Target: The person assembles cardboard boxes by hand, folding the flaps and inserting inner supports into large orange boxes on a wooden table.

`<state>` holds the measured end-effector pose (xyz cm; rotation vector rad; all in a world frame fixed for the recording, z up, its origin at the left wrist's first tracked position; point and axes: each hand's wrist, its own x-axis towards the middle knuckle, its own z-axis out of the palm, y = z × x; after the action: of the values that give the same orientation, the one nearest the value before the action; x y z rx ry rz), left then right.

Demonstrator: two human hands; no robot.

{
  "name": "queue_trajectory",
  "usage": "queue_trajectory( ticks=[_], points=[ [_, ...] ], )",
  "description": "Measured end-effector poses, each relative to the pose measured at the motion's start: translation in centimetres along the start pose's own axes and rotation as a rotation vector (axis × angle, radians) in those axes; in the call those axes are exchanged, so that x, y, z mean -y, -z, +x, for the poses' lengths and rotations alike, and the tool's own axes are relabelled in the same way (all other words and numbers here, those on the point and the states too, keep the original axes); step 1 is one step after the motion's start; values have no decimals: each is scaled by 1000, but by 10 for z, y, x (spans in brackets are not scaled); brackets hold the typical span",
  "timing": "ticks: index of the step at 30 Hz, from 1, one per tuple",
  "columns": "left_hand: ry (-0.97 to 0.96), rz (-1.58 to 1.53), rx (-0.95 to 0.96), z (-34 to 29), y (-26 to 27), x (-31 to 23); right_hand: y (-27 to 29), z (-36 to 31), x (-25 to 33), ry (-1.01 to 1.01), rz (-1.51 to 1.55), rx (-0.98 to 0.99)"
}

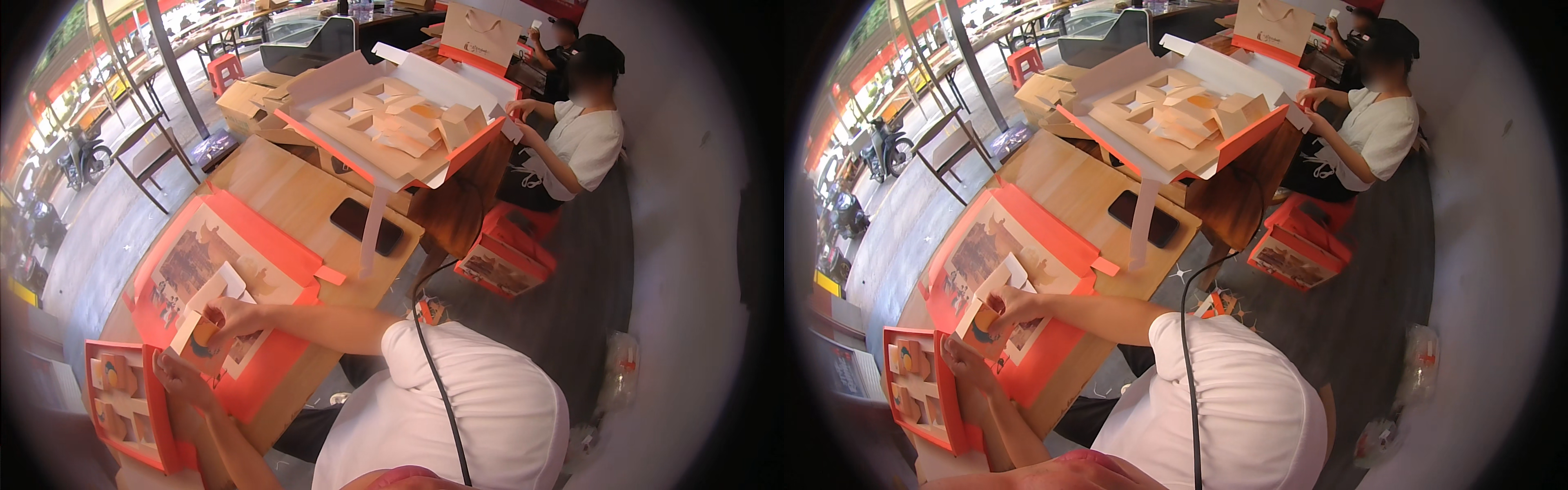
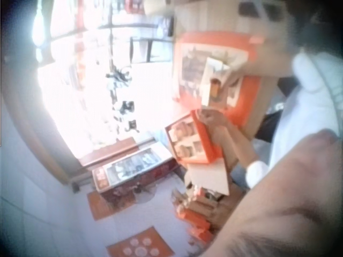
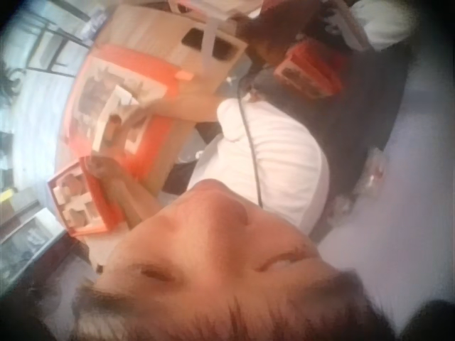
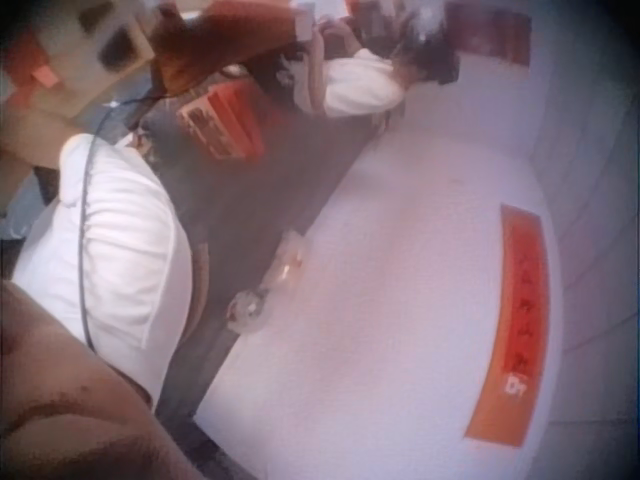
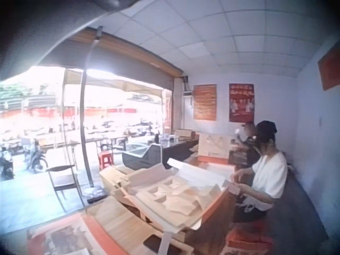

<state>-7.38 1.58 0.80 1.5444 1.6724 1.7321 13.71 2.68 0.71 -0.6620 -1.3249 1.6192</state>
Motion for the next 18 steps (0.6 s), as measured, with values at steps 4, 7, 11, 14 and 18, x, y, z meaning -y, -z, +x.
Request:
queue_trajectory(
  ticks=[4,7,11,14,18],
  points=[
    [-27,10,36,6,3,15,-1,1,-2,13,-20,6],
    [-7,1,49,6,0,11,-4,2,0,62,-48,-54],
    [-11,42,12,4,2,11,-9,-12,25,-43,-85,-102],
    [-86,43,7,11,1,26,-5,-3,5,10,-74,-112],
    [-123,48,-23,10,-1,25,-7,-7,15,19,-115,-107]
  ],
)
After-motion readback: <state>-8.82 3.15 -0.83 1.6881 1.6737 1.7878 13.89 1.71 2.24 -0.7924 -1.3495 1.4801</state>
